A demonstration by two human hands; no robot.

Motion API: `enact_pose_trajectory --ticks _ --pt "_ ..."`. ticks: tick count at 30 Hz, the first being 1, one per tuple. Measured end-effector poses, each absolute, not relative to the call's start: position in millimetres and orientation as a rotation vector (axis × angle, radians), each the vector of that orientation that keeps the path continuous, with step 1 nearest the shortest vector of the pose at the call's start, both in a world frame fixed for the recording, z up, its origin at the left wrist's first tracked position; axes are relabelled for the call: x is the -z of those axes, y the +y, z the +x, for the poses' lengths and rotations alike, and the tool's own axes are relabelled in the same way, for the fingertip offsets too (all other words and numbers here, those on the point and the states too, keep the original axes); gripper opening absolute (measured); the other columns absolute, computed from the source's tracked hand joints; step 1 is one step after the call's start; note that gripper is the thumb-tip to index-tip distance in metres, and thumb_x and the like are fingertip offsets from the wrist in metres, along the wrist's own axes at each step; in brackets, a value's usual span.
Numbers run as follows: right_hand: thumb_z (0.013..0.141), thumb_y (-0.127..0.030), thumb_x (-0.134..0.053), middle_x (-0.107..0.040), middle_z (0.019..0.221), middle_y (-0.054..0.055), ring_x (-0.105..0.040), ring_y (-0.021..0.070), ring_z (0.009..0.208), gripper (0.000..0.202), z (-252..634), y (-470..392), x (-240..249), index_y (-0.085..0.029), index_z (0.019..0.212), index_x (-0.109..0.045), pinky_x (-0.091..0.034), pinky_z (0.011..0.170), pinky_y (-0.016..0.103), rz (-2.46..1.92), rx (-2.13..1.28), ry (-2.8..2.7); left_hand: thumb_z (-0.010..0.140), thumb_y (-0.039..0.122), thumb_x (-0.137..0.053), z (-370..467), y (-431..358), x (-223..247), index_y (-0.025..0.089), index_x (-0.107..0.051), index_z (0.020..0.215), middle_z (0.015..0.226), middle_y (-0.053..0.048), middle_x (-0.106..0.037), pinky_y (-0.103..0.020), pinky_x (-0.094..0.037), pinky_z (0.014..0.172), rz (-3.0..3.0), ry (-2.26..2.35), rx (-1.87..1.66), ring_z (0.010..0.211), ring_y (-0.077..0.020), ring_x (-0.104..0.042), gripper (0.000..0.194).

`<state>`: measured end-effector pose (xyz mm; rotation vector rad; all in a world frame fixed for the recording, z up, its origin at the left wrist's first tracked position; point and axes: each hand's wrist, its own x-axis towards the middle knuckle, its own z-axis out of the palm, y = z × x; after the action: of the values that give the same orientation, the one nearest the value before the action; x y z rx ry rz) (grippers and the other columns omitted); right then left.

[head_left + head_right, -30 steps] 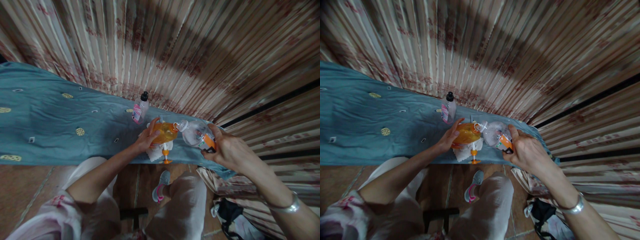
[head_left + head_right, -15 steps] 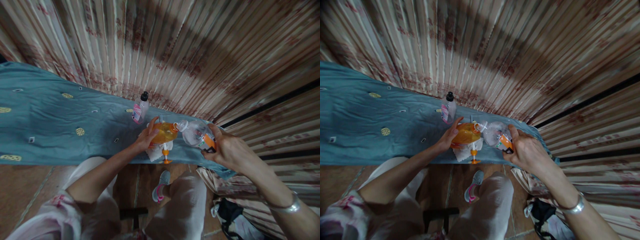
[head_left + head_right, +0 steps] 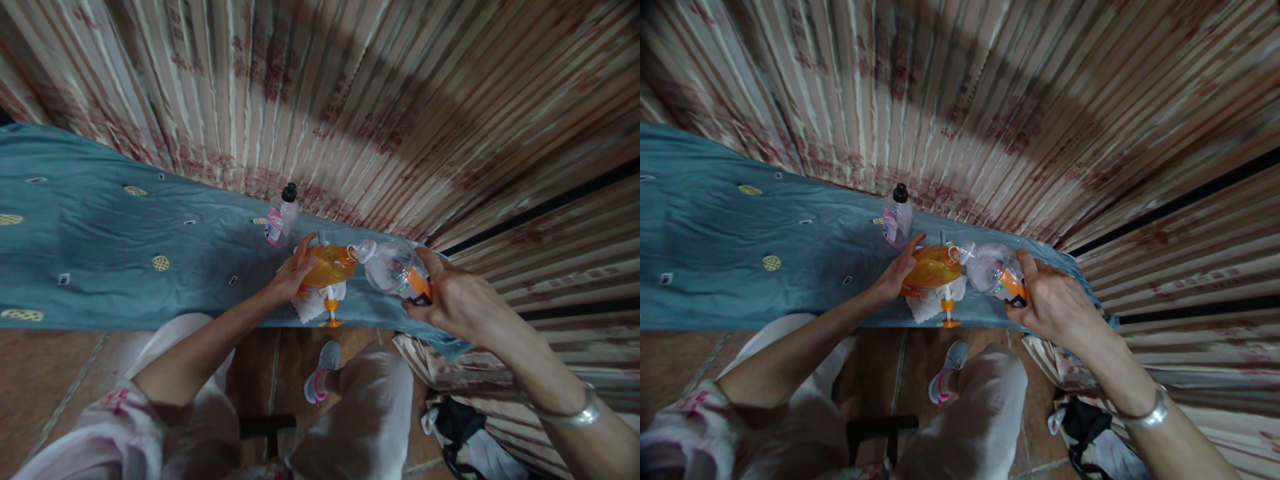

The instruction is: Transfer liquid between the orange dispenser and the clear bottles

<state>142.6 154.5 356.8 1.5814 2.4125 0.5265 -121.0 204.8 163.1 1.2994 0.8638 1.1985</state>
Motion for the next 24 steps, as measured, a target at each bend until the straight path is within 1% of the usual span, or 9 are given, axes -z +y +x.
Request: enact_pose_trajectory --ticks 5,10,15,20,24 --pt "0.079 -0.044 -0.064 -0.071 0.075 0.006 -0.061 0.0219 0.057 0.066 142.7 154.1 -356.4 -0.009 0.134 -0.054 -0.035 0.054 0.029 1.571 -0.551 2.409 0.094 0.063 -0.054 -120.3 203.7 -167.0 0.026 -0.04 0.16 0.146 -0.009 -0.066 -0.054 -0.043 0.122 1.253 0.874 -1.194 0.14 -0.0363 -0.057 0.076" --pt "0.08 -0.044 -0.064 -0.071 0.075 0.006 -0.061 0.0228 0.057 0.071 144.1 153.3 -355.7 -0.008 0.139 -0.051 -0.034 0.053 0.03 1.567 -0.557 2.4 0.095 0.06 -0.054 -119.5 205.0 -166.1 0.027 -0.041 0.159 0.148 -0.008 -0.065 -0.053 -0.039 0.125 1.237 0.873 -1.189 0.14 -0.0352 -0.058 0.073" --pt "0.08 -0.045 -0.063 -0.072 0.077 0.007 -0.062 0.0232 0.057 0.073 144.1 153.4 -356.4 -0.007 0.141 -0.05 -0.034 0.053 0.03 1.57 -0.547 2.392 0.096 0.064 -0.051 -119.7 206.2 -162.9 0.024 -0.037 0.161 0.149 -0.011 -0.064 -0.054 -0.038 0.125 1.295 0.873 -1.185 0.138 -0.0352 -0.059 0.078" --pt "0.08 -0.044 -0.063 -0.072 0.077 0.008 -0.061 0.023 0.056 0.074 143.3 153.5 -357.1 -0.006 0.142 -0.049 -0.034 0.052 0.03 1.577 -0.524 2.391 0.096 0.067 -0.049 -120.3 205.5 -162.2 0.027 -0.035 0.162 0.15 -0.009 -0.064 -0.054 -0.043 0.121 1.305 0.858 -1.184 0.134 -0.035 -0.063 0.079" --pt "0.079 -0.044 -0.064 -0.071 0.076 0.006 -0.061 0.0228 0.056 0.072 144.4 153.4 -355.9 -0.008 0.141 -0.049 -0.033 0.052 0.03 1.566 -0.544 2.429 0.095 0.068 -0.049 -120.1 206.2 -161.1 0.026 -0.037 0.161 0.146 -0.009 -0.067 -0.054 -0.04 0.124 1.319 0.88 -1.191 0.138 -0.0348 -0.06 0.079"
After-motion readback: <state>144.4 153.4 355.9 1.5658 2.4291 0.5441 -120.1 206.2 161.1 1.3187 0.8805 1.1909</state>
